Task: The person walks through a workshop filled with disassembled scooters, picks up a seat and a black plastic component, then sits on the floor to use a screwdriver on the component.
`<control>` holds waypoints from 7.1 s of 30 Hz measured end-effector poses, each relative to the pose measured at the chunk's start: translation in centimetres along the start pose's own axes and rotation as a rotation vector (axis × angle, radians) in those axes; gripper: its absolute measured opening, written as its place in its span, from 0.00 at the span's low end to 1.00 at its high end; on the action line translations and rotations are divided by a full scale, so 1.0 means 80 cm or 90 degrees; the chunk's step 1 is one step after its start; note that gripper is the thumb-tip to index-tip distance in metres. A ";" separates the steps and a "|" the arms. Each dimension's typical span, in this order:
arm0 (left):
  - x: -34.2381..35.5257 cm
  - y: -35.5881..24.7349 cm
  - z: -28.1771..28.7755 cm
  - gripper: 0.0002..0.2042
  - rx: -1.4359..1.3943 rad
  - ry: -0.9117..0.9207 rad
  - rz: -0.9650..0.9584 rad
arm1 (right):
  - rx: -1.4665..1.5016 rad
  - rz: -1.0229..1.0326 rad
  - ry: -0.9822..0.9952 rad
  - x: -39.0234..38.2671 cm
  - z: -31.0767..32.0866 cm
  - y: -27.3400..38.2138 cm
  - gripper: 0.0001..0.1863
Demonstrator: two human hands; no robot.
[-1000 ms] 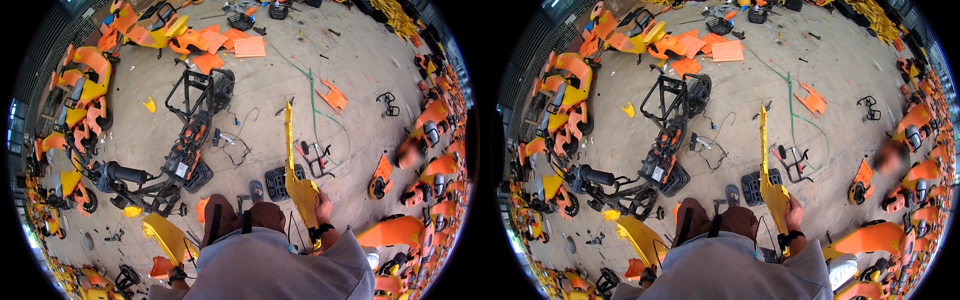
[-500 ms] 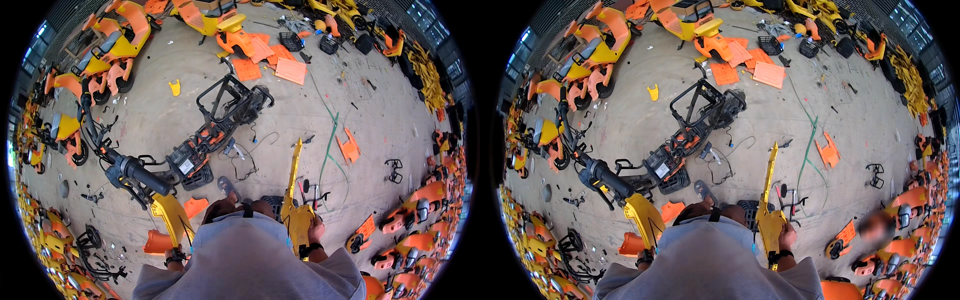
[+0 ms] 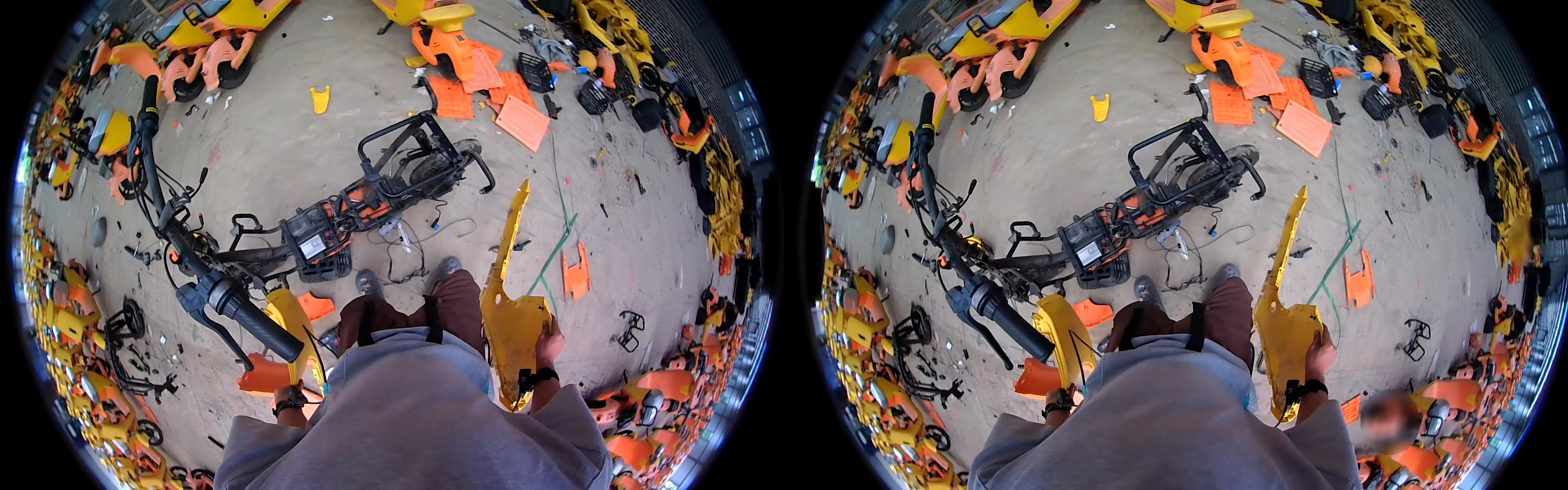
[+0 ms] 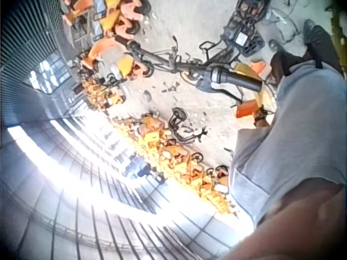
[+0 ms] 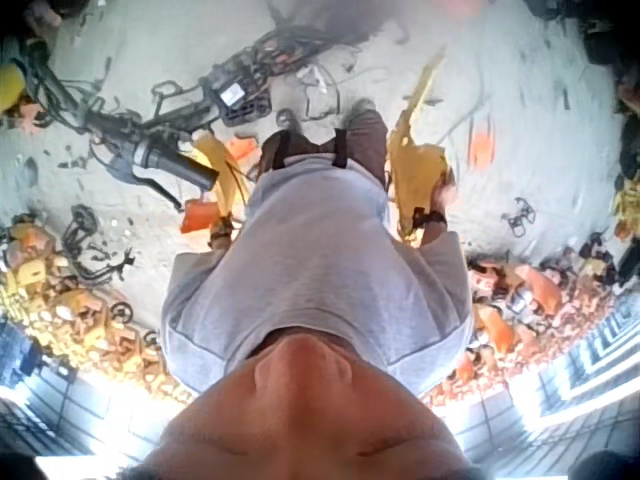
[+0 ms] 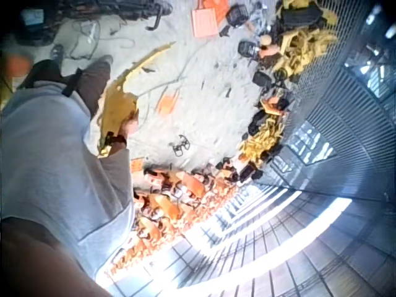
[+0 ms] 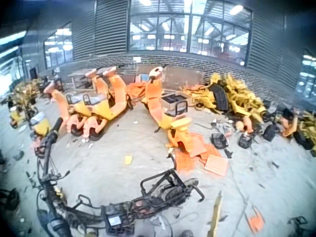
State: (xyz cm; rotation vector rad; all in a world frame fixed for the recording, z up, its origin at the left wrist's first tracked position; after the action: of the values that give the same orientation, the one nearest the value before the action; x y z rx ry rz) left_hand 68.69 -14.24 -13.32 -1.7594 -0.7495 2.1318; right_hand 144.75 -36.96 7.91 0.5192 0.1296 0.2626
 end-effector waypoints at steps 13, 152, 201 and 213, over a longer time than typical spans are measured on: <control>-0.240 0.096 -0.214 0.17 -0.230 -0.332 0.003 | -0.019 0.146 0.155 0.347 -0.055 -0.061 0.17; -0.378 -0.110 -0.550 0.11 -0.011 -0.205 -0.178 | 0.441 -0.063 1.270 0.155 -0.068 0.364 0.47; -0.306 -0.021 -0.543 0.17 0.576 -0.037 -0.315 | 1.148 -0.538 0.087 0.572 0.009 -0.300 0.24; -0.265 0.194 -0.401 0.12 0.477 0.009 0.255 | 1.057 -0.576 -0.254 0.535 0.070 -0.317 0.26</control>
State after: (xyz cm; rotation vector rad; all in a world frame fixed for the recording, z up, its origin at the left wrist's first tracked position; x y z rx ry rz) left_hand 106.16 -31.21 -8.37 -1.5586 0.4211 2.1980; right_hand 192.24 -48.86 -2.49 2.0481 0.1597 -0.9601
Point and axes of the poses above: each hand's wrist, its own x-axis towards the middle knuckle, its own z-axis out of the back of the hand, y = z × x, the point moved 5 cm from there along x, towards the middle knuckle, and after that the axes turned 15 degrees about x, right-handed, at the moved point
